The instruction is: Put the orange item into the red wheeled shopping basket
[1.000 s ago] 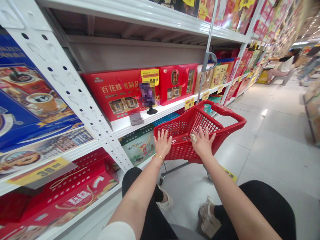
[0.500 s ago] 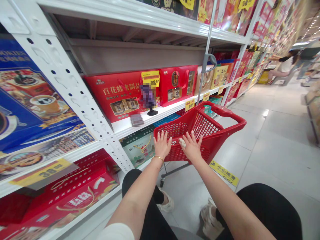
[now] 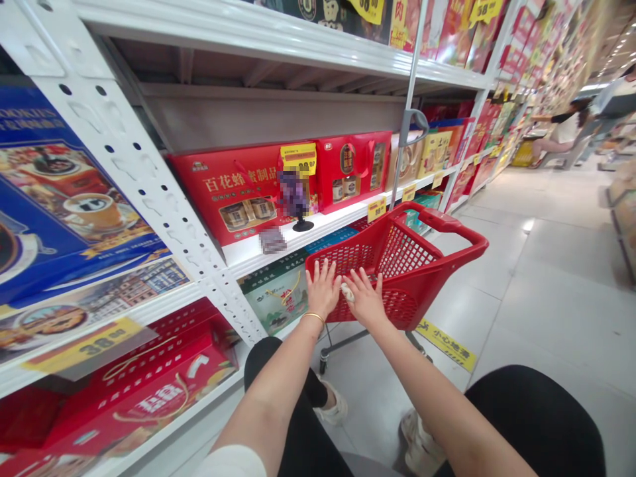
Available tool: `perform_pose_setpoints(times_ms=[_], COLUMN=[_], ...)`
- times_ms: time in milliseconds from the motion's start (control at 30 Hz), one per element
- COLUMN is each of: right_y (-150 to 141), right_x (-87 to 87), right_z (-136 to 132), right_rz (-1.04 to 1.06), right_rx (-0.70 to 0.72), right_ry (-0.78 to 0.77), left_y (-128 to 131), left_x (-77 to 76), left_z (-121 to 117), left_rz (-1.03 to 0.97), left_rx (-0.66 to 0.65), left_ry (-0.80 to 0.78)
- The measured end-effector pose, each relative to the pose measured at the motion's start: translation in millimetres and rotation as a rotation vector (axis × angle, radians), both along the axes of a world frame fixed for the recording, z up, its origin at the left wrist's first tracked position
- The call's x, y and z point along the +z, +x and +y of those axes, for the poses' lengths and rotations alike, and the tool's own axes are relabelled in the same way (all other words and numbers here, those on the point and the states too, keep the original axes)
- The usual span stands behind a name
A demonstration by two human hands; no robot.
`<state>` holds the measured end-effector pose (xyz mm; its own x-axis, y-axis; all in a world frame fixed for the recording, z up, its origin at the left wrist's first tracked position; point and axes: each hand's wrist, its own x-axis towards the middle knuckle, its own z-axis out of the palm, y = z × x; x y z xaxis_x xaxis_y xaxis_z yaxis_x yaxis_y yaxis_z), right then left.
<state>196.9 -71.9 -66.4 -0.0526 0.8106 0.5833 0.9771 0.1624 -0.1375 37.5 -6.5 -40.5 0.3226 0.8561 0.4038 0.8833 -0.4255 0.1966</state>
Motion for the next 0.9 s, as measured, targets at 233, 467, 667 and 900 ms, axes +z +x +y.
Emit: perform_pose_setpoints(times_ms=[233,467,667,900], right_y=[64,59,27,75], right_x=[15.3,12.7,6.3,24.2], right_z=[-8,-6,-5,-15], right_rz=[-0.041,0.008,-0.014,-0.002], right_rx=[-0.168,-0.242,-0.057,-0.288], right_ry=[0.048,0.083,0.038,0.052], left_y=[1,4,0,2], left_x=[2.0,-1.8,-1.9,-2.1], left_z=[-1,1,0,0], left_rz=[0.047,0.025,0.051,0.075], left_rx=[-0.071,-0.070,-0.048,-0.021], left_ry=[0.025,0.036,0.033,0.045])
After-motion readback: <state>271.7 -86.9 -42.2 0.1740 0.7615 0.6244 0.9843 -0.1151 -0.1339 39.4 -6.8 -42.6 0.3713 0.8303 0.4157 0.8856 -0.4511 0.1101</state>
